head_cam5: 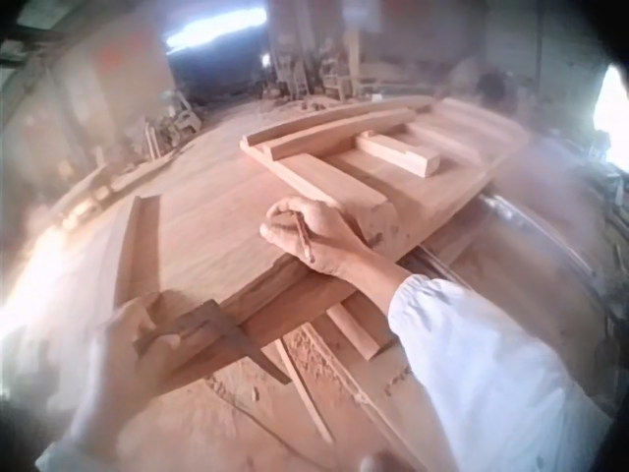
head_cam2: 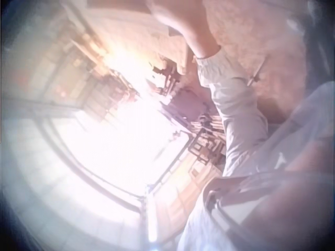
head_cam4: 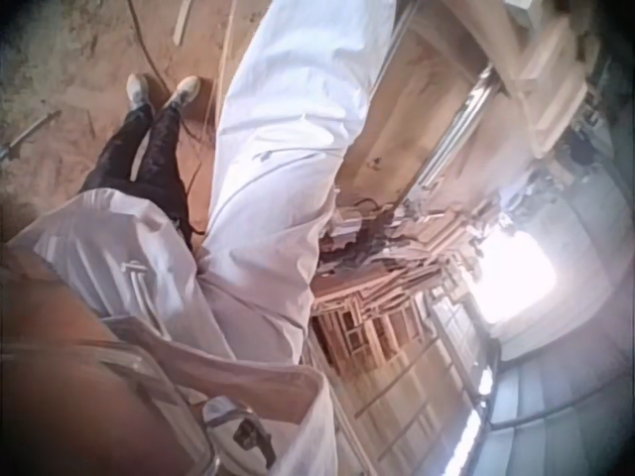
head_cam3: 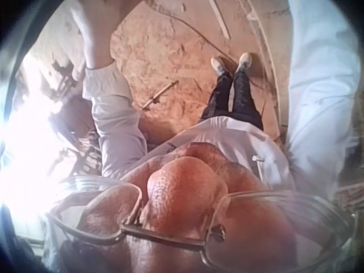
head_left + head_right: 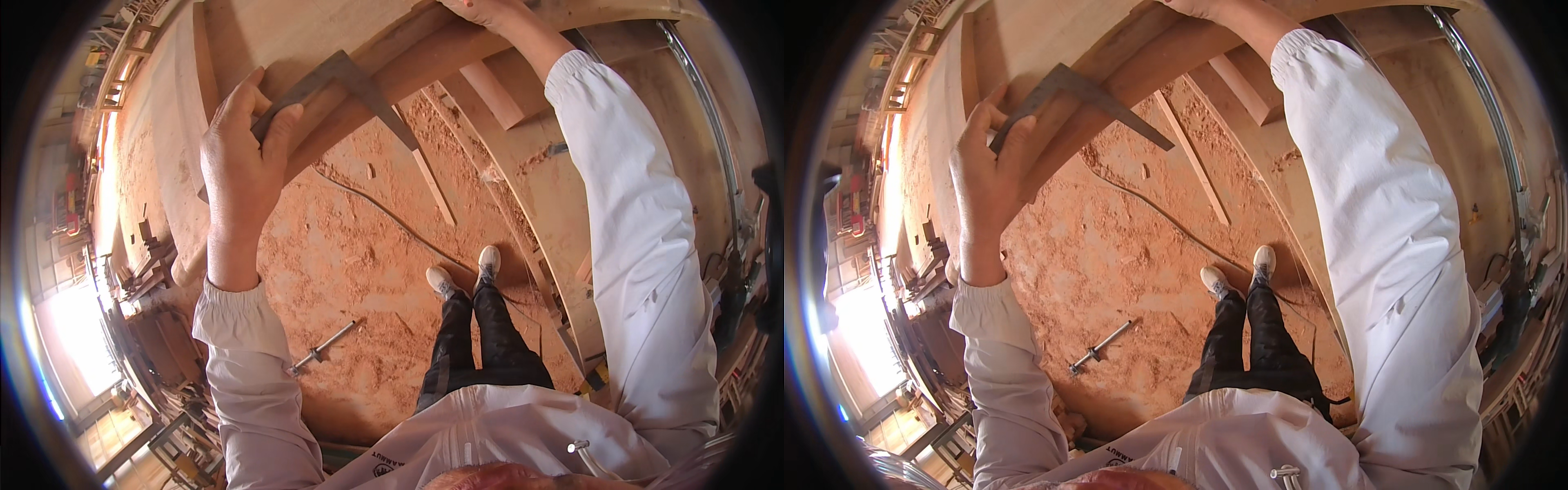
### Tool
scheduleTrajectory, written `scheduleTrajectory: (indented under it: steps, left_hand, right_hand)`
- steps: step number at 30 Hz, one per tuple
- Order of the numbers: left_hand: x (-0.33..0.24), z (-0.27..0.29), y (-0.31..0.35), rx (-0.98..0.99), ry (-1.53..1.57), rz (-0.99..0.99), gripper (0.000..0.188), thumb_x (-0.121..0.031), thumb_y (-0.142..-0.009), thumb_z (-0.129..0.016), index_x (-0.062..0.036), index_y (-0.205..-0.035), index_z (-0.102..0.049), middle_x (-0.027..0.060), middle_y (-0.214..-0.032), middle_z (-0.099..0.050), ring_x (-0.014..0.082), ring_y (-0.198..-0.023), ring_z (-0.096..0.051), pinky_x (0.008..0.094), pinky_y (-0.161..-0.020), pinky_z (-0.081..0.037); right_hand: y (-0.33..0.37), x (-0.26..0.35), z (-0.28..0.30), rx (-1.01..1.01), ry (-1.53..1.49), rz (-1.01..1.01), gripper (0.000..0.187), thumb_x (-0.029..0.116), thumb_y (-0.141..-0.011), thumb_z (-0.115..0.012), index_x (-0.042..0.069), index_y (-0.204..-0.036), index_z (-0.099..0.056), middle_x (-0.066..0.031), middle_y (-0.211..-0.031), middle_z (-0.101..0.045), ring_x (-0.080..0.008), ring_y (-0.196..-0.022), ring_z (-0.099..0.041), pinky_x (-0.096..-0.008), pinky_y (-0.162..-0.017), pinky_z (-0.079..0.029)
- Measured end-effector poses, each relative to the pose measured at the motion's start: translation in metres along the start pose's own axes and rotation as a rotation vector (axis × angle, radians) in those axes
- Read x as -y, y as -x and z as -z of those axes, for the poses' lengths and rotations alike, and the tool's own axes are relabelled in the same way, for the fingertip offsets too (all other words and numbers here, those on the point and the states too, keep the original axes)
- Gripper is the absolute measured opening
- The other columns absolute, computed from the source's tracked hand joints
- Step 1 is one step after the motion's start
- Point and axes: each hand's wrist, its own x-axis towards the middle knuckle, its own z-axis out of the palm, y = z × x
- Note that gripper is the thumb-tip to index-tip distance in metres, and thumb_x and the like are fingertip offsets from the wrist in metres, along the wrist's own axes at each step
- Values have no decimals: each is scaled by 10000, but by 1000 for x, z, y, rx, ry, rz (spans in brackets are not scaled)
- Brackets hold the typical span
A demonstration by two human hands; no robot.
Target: The person uses a try square and pencil to mark straight lines on a wooden board in a workshop. They repeatedly position the square, draw lines, and reposition the board to mark multiple edges.
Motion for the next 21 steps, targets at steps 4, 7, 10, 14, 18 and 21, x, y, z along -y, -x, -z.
scheduleTrajectory:
  steps: [4, 7, 10, 14, 18, 21]
  left_hand:
    - [11, -1, -1, -9, 3, -83, 254, -130, -939, -819, 53, -1017, -659, 132, -784, -592, 263, -729, -628, 387, -816, -561]
    - [3, 1, -3, 17, 7, -23, 242, -109, -940, -815, 48, -943, -632, 143, -777, -582, 271, -779, -660, 393, -845, -564]
    - [4, 1, -3, 17, -5, -72, 256, -81, -940, -811, 50, -893, -595, 157, -771, -571, 304, -909, -726, 406, -882, -563]
    - [0, 2, -2, 37, 26, -41, 259, -63, -943, -805, 52, -869, -585, 172, -770, -568, 339, -1094, -755, 412, -896, -555]
    - [2, 4, -1, 34, 35, -33, 270, -60, -942, -806, 48, -848, -577, 180, -771, -570, 342, -1183, -748, 400, -890, -547]
    - [1, 3, -2, 30, 54, -11, 281, -56, -935, -811, 45, -838, -567, 188, -787, -581, 339, -1203, -742, 388, -877, -542]
  right_hand:
    - [8, 6, 4, -10, 7, 0, 333, 261, -992, -786, -11, -1168, -709, -108, -1024, -797, -151, -936, -737, -307, -839, -585]
    - [10, 6, 6, -16, -34, -31, 328, 232, -995, -782, -28, -1180, -703, -117, -1033, -800, -145, -948, -737, -298, -839, -587]
    - [13, 6, 5, -31, -66, -44, 331, 217, -1000, -777, -45, -1187, -698, -123, -1042, -801, -143, -957, -737, -292, -842, -590]
    - [14, 6, 6, -32, -68, -37, 332, 206, -1003, -775, -54, -1193, -696, -128, -1069, -802, -140, -968, -737, -286, -849, -591]
    - [16, 18, 5, -25, -137, -157, 325, 201, -1004, -773, -47, -1201, -700, -119, -1060, -803, -135, -961, -734, -282, -843, -590]
    - [17, 18, 8, -17, -31, -56, 313, 189, -997, -776, -36, -1201, -702, -104, -1020, -795, -144, -926, -732, -300, -837, -594]
